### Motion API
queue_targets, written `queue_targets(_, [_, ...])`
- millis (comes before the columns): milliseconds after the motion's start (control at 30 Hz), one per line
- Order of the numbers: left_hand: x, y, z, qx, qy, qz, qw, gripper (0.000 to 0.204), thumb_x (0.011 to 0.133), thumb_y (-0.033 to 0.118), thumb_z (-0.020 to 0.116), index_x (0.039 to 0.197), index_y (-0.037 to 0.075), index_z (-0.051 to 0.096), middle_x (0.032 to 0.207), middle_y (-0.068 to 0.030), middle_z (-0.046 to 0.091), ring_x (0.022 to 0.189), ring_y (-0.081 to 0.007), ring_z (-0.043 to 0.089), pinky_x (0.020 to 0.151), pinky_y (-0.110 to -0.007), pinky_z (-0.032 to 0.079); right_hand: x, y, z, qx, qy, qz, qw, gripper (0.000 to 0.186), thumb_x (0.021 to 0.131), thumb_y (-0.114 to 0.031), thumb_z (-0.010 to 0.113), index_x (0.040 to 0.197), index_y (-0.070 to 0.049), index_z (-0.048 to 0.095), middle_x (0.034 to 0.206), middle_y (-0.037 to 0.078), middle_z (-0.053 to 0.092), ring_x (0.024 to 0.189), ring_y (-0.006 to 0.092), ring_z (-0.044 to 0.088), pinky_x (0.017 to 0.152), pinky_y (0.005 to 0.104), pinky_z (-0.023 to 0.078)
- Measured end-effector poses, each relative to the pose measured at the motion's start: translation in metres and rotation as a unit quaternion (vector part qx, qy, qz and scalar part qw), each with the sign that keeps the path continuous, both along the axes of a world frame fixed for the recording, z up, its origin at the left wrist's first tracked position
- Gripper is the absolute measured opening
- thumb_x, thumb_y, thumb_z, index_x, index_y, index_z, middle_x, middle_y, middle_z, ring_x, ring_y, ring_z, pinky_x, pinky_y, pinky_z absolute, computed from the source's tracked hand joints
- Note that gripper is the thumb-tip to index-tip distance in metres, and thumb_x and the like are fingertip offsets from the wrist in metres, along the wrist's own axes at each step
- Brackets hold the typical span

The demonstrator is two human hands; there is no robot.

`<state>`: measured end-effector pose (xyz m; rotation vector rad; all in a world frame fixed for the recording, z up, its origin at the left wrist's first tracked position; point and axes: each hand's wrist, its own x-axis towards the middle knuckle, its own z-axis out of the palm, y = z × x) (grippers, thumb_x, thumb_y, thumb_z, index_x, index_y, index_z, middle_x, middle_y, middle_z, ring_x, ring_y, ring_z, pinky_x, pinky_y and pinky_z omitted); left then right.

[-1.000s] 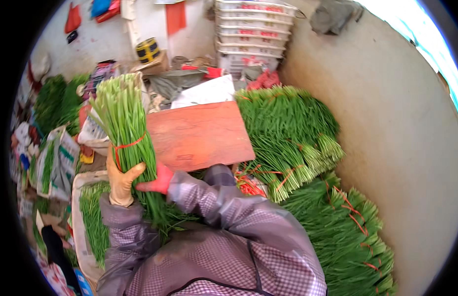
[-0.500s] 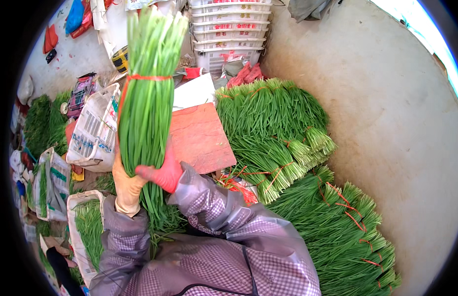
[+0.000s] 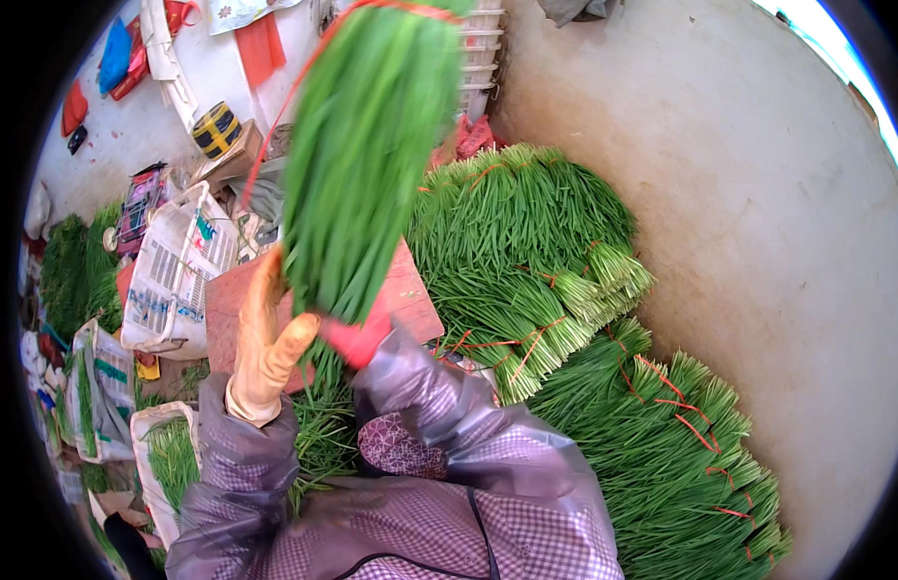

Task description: The person bundles chives by gathering a handful from a crate, aligning the ends, and securing them with a red rubber band on a wooden board.

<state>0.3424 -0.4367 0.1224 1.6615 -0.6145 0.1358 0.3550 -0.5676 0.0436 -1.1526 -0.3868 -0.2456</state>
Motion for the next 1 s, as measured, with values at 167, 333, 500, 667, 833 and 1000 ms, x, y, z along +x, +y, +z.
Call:
queue_targets(167, [-0.003, 0.021, -0.023, 0.006, 0.080, -0.025, 0.996, 0.071, 0.085, 0.035, 0.067, 0.137, -0.003, 0.038, 0.137, -0.0172, 0.045, 0.130, -0.0259, 0.041, 0.110, -0.039, 0.028, 0.064, -0.089, 0.012, 0.121, -0.041, -0.274, 0.953, 0.051, 0.079, -0.002, 0.070, 0.127, -0.002, 0.052, 0.126, 0.009, 0.057, 0.109, 0.0217, 0.058, 0.093, 0.0337, 0.048])
queue_targets(333, [-0.009, 0.076, -0.053, 0.006, 0.153, 0.053, 0.987, 0.060, 0.087, 0.027, 0.067, 0.134, -0.002, 0.043, 0.130, -0.0150, 0.052, 0.121, -0.0225, 0.050, 0.106, -0.036, 0.035, 0.141, -0.224, 0.009, 0.289, -0.042, -0.464, 0.837, 0.063, 0.075, -0.007, 0.077, 0.130, -0.001, 0.045, 0.126, 0.011, 0.056, 0.106, 0.0252, 0.059, 0.089, 0.0380, 0.051])
queue_targets(500, [-0.017, 0.110, -0.086, 0.002, 0.201, 0.073, 0.977, 0.053, 0.089, 0.021, 0.064, 0.132, -0.002, 0.045, 0.125, -0.0143, 0.055, 0.113, -0.0192, 0.054, 0.101, -0.033, 0.040, 0.175, -0.287, -0.070, -0.371, 0.396, -0.322, 0.776, 0.069, 0.080, -0.039, 0.072, 0.133, -0.004, 0.047, 0.124, 0.016, 0.059, 0.105, 0.0257, 0.060, 0.086, 0.0379, 0.051])
queue_targets(667, [-0.036, 0.128, -0.104, 0.017, 0.267, 0.121, 0.956, 0.048, 0.089, 0.014, 0.063, 0.131, -0.002, 0.046, 0.121, -0.0125, 0.058, 0.109, -0.0169, 0.056, 0.097, -0.029, 0.042, 0.169, -0.151, -0.183, -0.345, 0.256, -0.138, 0.892, 0.051, 0.085, -0.030, 0.067, 0.128, -0.005, 0.054, 0.111, 0.014, 0.066, 0.098, 0.0223, 0.064, 0.083, 0.0329, 0.051])
queue_targets(833, [-0.056, 0.155, -0.129, 0.043, 0.284, 0.154, 0.945, 0.049, 0.088, 0.015, 0.064, 0.132, -0.001, 0.046, 0.121, -0.0121, 0.058, 0.106, -0.0161, 0.057, 0.096, -0.028, 0.043, 0.076, -0.128, -0.267, -0.034, 0.414, -0.207, 0.886, 0.026, 0.091, -0.029, 0.061, 0.108, -0.010, 0.064, 0.072, 0.005, 0.066, 0.059, 0.0130, 0.060, 0.052, 0.0284, 0.049])
queue_targets(1000, [-0.075, 0.186, -0.138, 0.096, 0.339, 0.204, 0.913, 0.050, 0.089, 0.017, 0.064, 0.133, 0.002, 0.046, 0.122, -0.0083, 0.058, 0.103, -0.0106, 0.056, 0.090, -0.023, 0.043, -0.071, -0.167, -0.401, -0.061, 0.487, -0.309, 0.814, 0.025, 0.089, -0.031, 0.061, 0.095, -0.007, 0.064, 0.063, 0.003, 0.057, 0.051, 0.0128, 0.051, 0.045, 0.0301, 0.039])
